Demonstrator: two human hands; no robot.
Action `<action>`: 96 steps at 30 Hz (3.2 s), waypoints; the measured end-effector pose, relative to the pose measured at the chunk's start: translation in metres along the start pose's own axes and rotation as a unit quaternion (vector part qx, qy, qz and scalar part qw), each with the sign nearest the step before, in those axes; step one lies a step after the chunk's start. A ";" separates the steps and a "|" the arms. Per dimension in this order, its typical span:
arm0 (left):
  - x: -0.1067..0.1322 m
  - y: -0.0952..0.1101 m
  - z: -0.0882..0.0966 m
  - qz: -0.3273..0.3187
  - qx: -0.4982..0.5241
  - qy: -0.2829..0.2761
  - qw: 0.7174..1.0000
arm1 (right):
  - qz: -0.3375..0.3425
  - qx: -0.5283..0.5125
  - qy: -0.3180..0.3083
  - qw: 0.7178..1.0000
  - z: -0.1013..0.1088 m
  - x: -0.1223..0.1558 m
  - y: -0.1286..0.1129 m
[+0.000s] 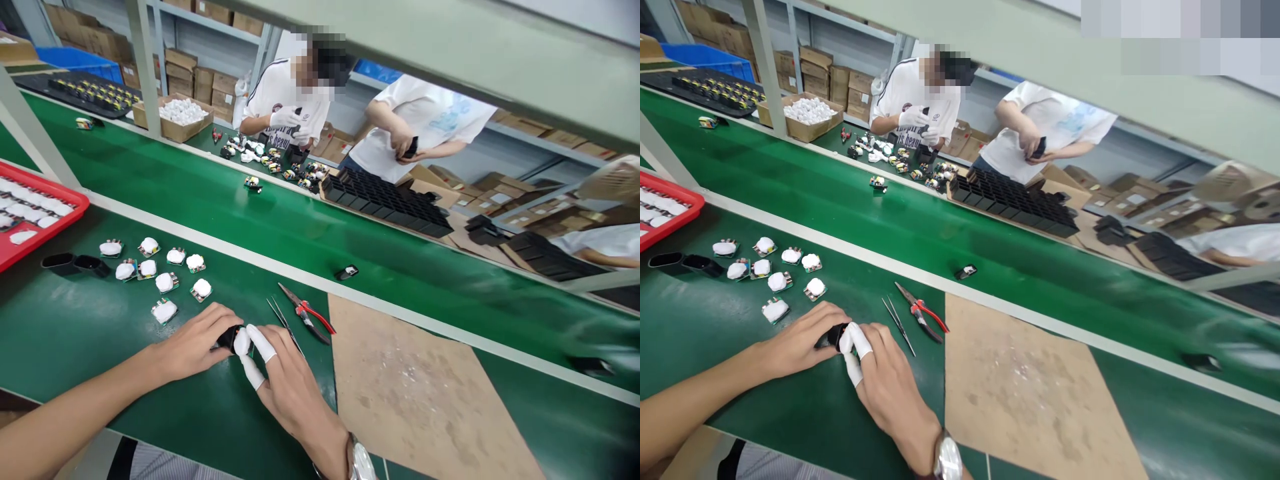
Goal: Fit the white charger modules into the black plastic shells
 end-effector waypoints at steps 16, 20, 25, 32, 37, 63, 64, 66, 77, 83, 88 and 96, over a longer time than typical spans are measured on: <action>-0.003 0.001 0.000 -0.003 -0.013 0.007 1.000 | 0.000 -0.025 -0.022 0.999 0.015 -0.007 0.005; -0.004 0.000 -0.001 -0.004 -0.018 0.009 1.000 | 0.002 -0.040 -0.026 0.999 0.015 -0.008 0.008; -0.004 0.001 -0.002 -0.006 -0.027 0.007 1.000 | 0.017 -0.030 -0.043 0.998 0.017 -0.007 0.010; -0.004 0.001 -0.003 -0.005 -0.017 0.009 1.000 | 0.037 -0.013 -0.026 0.999 0.015 -0.006 0.008; -0.004 0.002 -0.006 -0.012 -0.015 0.021 1.000 | 0.014 -0.016 -0.047 0.999 0.019 -0.010 0.007; -0.001 0.002 -0.006 0.005 0.045 -0.007 0.999 | 0.012 -0.017 -0.085 0.996 0.027 -0.015 0.001; -0.001 0.002 -0.006 0.004 0.044 -0.007 0.999 | 0.014 -0.014 -0.087 0.996 0.027 -0.015 0.001; -0.001 0.003 -0.006 0.002 0.043 -0.008 0.999 | 0.022 -0.005 -0.085 0.996 0.026 -0.015 0.000; 0.001 0.002 -0.007 0.031 0.068 -0.023 0.997 | 0.004 -0.043 -0.049 0.998 0.008 -0.009 0.005; 0.000 0.002 -0.008 0.050 0.086 -0.024 0.995 | 0.010 -0.095 -0.024 0.995 -0.004 0.002 0.013; 0.001 -0.002 -0.009 0.029 0.082 -0.007 0.996 | 0.024 -0.063 -0.033 0.997 -0.007 -0.002 0.008; 0.004 -0.001 -0.010 0.040 0.068 0.003 0.997 | 0.006 -0.098 0.000 0.995 -0.008 0.005 0.009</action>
Point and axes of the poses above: each hand's wrist, its own x-axis away from the middle knuckle, its own z-axis out of the back of the hand, y = z × x, the point moved 1 cm from there along -x, towards the middle knuckle, and after that the axes turned 4 degrees about y, right-handed, at the moved point
